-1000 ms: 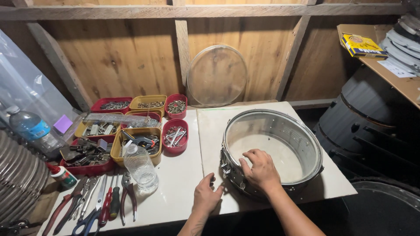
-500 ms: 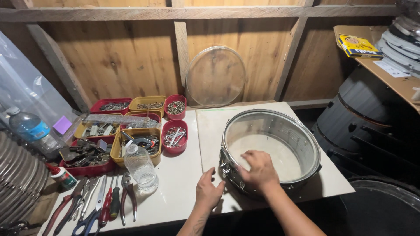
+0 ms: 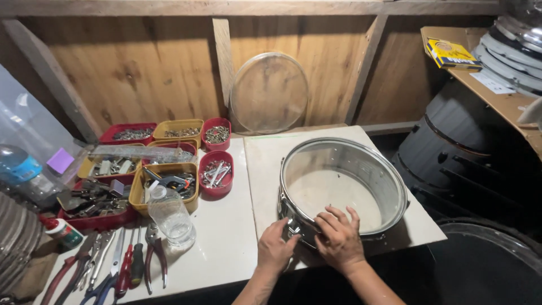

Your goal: The person taps and presses on the drumhead of a snare drum, then flips the drum over to work on the hardware. They manipulate the tension rods and lugs on the shell, adjusting the drum's tuning mechanism.

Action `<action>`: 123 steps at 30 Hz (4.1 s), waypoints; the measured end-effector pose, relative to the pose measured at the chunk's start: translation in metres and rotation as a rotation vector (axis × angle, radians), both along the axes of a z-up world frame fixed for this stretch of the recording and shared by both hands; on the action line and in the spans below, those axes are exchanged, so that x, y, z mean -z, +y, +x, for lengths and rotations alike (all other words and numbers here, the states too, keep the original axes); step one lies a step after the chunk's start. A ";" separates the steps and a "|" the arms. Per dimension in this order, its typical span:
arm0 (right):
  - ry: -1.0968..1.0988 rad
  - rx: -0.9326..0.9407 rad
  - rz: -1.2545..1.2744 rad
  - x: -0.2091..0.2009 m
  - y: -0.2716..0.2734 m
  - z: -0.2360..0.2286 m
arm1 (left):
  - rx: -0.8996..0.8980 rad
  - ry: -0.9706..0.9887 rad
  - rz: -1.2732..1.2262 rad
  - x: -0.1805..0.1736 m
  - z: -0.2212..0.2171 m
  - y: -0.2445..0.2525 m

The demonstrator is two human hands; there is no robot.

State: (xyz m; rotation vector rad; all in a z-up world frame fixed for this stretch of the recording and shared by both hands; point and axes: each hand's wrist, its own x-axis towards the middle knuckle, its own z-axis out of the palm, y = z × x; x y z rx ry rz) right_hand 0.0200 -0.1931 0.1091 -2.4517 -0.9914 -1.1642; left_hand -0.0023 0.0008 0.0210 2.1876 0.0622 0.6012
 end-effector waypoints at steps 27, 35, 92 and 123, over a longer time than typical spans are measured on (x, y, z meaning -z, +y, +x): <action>-0.004 -0.224 -0.058 -0.018 -0.034 -0.006 | -0.026 -0.494 0.137 0.001 -0.016 -0.025; 0.013 -0.222 -0.061 -0.018 -0.034 -0.007 | -0.047 -0.461 0.167 0.011 -0.018 -0.029; 0.762 0.226 0.616 -0.224 -0.030 0.025 | 0.332 0.140 -0.079 -0.341 0.051 -0.018; 0.581 0.042 0.494 -0.219 -0.051 0.089 | 0.293 0.174 0.057 -0.354 0.084 -0.057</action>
